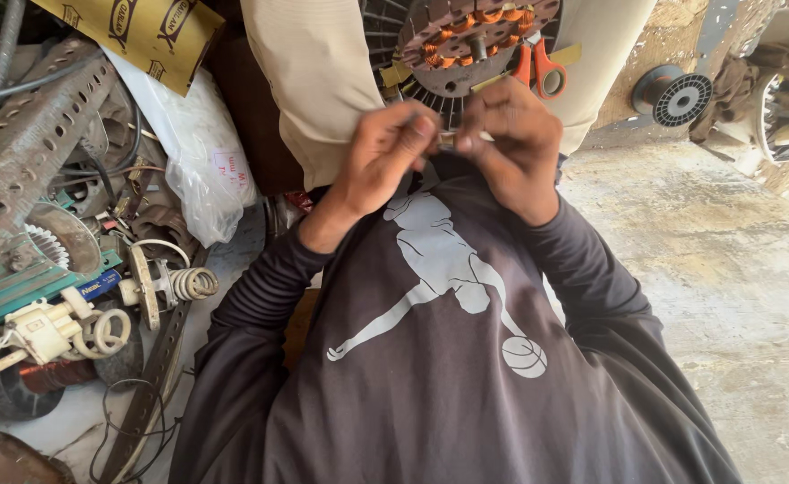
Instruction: The person uses orange-handled scissors to cut small pieces of yellow insulating tape. They then wrap these pieces around the copper windings of a motor armature, securing the connections. The task is performed repeatedly on different sections of the armature.
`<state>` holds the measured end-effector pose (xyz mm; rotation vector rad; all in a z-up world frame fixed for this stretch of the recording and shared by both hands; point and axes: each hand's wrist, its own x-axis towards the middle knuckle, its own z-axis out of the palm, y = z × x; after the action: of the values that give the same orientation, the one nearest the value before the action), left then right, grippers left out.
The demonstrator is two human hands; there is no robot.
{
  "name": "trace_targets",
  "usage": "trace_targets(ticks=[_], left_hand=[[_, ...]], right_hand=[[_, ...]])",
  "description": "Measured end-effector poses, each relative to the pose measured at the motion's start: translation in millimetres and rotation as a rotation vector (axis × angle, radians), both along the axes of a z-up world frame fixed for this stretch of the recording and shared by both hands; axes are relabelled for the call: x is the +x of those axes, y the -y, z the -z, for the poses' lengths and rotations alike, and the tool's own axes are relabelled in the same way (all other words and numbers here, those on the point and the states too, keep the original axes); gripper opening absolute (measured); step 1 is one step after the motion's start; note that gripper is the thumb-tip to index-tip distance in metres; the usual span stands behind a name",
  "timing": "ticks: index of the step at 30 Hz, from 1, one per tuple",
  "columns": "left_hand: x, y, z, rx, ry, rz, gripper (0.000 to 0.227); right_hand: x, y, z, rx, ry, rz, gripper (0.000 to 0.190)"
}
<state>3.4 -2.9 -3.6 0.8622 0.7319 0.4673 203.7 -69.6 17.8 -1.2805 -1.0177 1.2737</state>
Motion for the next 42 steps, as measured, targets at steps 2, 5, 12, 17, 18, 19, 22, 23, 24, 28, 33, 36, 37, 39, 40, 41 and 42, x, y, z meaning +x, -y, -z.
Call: trace_targets(ticks=[2, 5, 12, 17, 18, 19, 22, 23, 24, 28, 33, 36, 37, 39, 40, 41, 42], left_hand=[[6.2, 4.5, 4.2, -0.203, 0.163, 0.114, 0.021], [13.7, 11.1, -1.7, -0.222, 0.216, 0.087, 0.016], [25.8, 20.7, -32.3, 0.323, -0.042, -0.077, 0.014], [28.1, 10.9, -48.2, 0.575, -0.146, -0.015, 0.009], [29.0, 10.2, -50.4, 0.581, -0.143, -0.012, 0.009], [29.4, 9.6, -52.2, 0.587, -0.139, -0.008, 0.008], [30.7, 8.7, -55.8, 0.564, -0.122, -0.004, 0.008], [30.7, 9.3, -56.2, 0.548, -0.115, -0.002, 0.008], [30.8, 9.6, -56.0, 0.536, -0.105, 0.004, 0.008], [30.7, 11.9, -53.0, 0.479, -0.074, 0.006, 0.009], [35.1, 15.4, -50.4, 0.466, -0.054, -0.032, 0.01], [35.3, 17.8, -51.9, 0.568, -0.123, -0.033, 0.01], [35.9, 18.8, -52.8, 0.613, -0.149, -0.038, 0.01], [37.1, 22.2, -55.8, 0.682, -0.178, -0.054, 0.01], [38.5, 23.8, -57.1, 0.706, -0.178, -0.065, 0.009], [39.1, 24.9, -58.2, 0.731, -0.177, -0.076, 0.008], [38.1, 26.1, -59.8, 0.763, -0.199, -0.074, 0.007]], right_hand=[[5.7, 4.1, -4.4, 0.083, 0.05, -0.065, 0.007], [8.2, 7.1, -10.1, -0.048, -0.115, -0.031, 0.004], [-1.6, 19.3, -16.7, -0.177, -0.366, 0.146, 0.013], [6.1, 23.4, -15.4, -0.255, -0.406, 0.142, 0.008], [8.0, 24.3, -15.1, -0.26, -0.419, 0.127, 0.008], [9.5, 24.8, -14.5, -0.265, -0.433, 0.112, 0.008], [12.9, 22.9, -11.7, -0.285, -0.57, 0.101, 0.01], [13.7, 23.2, -11.1, -0.295, -0.632, 0.105, 0.011], [14.8, 23.4, -10.6, -0.291, -0.656, 0.095, 0.011], [16.6, 25.7, -9.0, -0.325, -0.781, 0.096, 0.012], [18.0, 27.3, -6.2, -0.337, -0.836, 0.095, 0.012], [16.1, 30.3, -3.1, -0.274, -0.801, 0.079, 0.011], [14.5, 31.5, -2.2, -0.254, -0.777, 0.087, 0.012], [9.1, 35.1, -1.4, -0.219, -0.735, 0.116, 0.013], [6.2, 36.9, -1.5, -0.203, -0.713, 0.137, 0.014], [3.7, 38.5, -2.0, -0.187, -0.692, 0.158, 0.014], [1.2, 40.9, -3.1, -0.181, -0.667, 0.169, 0.015]])
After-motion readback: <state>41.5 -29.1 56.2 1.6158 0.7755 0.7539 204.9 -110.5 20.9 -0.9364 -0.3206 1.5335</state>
